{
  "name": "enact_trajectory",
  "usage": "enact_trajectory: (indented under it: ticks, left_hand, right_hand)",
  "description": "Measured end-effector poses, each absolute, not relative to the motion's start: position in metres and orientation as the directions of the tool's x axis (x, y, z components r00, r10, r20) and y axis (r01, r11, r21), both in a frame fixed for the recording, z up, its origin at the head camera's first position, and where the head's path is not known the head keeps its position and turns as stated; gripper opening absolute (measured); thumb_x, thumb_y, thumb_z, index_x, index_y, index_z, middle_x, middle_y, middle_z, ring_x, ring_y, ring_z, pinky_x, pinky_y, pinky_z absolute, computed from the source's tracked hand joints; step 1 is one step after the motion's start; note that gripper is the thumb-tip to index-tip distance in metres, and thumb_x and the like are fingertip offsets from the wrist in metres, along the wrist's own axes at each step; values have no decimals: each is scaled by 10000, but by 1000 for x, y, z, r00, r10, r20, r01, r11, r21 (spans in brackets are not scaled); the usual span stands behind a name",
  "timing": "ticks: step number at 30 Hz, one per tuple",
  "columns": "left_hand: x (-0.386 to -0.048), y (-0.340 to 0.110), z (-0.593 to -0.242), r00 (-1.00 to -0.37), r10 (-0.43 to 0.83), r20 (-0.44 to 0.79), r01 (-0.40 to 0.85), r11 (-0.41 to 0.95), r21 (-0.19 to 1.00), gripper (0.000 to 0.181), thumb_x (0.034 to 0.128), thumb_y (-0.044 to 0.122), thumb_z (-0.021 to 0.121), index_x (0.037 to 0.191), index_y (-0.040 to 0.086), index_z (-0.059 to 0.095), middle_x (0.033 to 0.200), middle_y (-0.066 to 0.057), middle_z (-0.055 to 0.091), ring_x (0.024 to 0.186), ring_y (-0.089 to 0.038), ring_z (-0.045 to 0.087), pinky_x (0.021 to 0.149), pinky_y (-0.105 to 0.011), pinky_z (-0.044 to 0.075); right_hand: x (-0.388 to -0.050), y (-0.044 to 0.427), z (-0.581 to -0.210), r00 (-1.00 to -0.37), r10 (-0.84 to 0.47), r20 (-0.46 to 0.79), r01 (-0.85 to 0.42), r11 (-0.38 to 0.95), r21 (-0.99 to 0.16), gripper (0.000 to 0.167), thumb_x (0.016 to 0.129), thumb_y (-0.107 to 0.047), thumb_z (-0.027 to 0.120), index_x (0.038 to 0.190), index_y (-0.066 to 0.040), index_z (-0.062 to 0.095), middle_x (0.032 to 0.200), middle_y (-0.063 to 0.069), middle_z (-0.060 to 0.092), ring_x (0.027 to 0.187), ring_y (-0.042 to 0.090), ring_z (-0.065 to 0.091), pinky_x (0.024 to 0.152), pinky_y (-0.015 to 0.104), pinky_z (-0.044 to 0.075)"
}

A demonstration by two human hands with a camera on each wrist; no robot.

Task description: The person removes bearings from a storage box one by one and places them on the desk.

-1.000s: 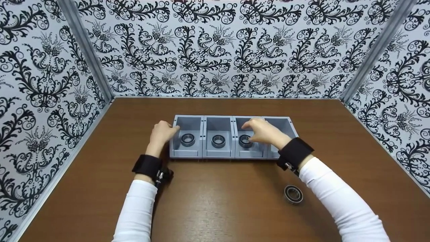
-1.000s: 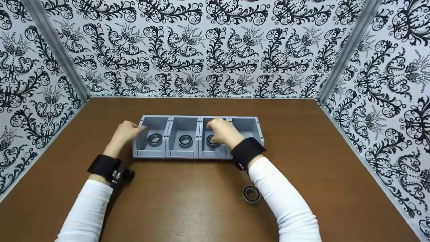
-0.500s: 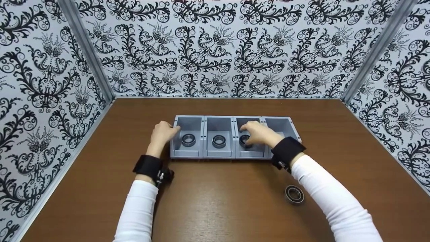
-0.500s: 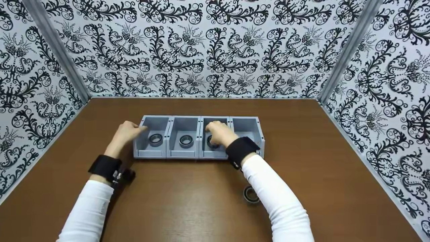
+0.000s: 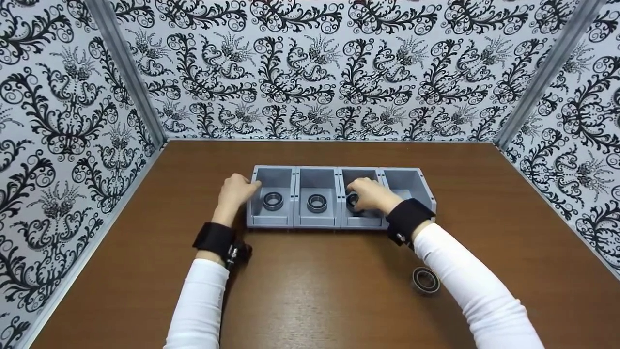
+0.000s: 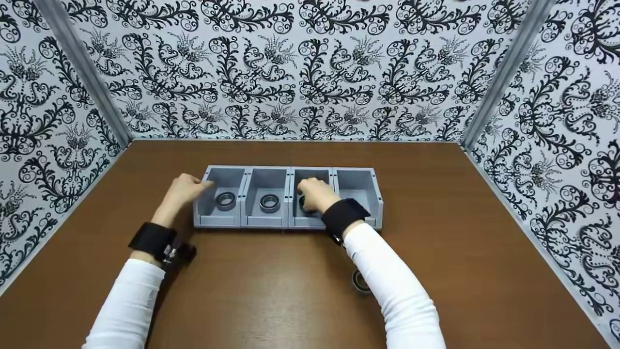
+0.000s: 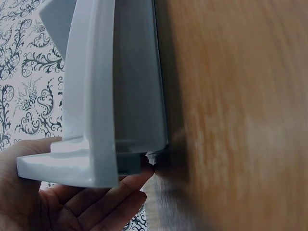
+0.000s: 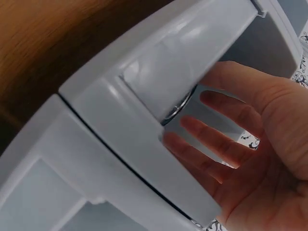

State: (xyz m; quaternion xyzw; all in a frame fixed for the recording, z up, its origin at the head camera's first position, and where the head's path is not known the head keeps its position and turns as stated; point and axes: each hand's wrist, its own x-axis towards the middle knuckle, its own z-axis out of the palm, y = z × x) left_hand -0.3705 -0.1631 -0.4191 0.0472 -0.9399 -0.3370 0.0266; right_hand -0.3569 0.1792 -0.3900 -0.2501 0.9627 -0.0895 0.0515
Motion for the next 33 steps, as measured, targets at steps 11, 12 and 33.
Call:
enact_trajectory:
  ticks: [11, 12, 33]
  left_hand:
    - [-370, -162, -417, -995, -98, 12, -69, 773, 631, 435, 954, 377, 618, 1024, -28, 763, 1230, -266, 715, 1095, -445, 688, 936, -546, 540]
    - [-370, -162, -417, -995, -98, 12, -68, 773, 631, 431, 955, 376, 617, 1001, -28, 759, 1216, -266, 720, 1078, -439, 691, 926, -540, 541]
    - [-370, -164, -417, -995, -98, -1, -76, 766, 638, 449, 961, 380, 614, 1058, -35, 755, 1245, -275, 707, 1106, -444, 684, 944, -536, 536]
  right_hand:
    - [-360, 177, -395, -871, -490, -37, -476, 861, -182, 180, 723, -14, 733, 881, 11, 652, 936, 173, 685, 885, 334, 633, 847, 514, 547]
    - [-360, 177, -395, -870, -491, -36, -478, 860, -180, 182, 722, -14, 735, 879, 10, 647, 934, 173, 681, 878, 330, 629, 844, 512, 545]
    - [-366, 175, -400, -882, -462, -96, -438, 877, -195, 194, 735, -44, 737, 885, 8, 628, 893, 124, 632, 847, 279, 567, 820, 488, 515]
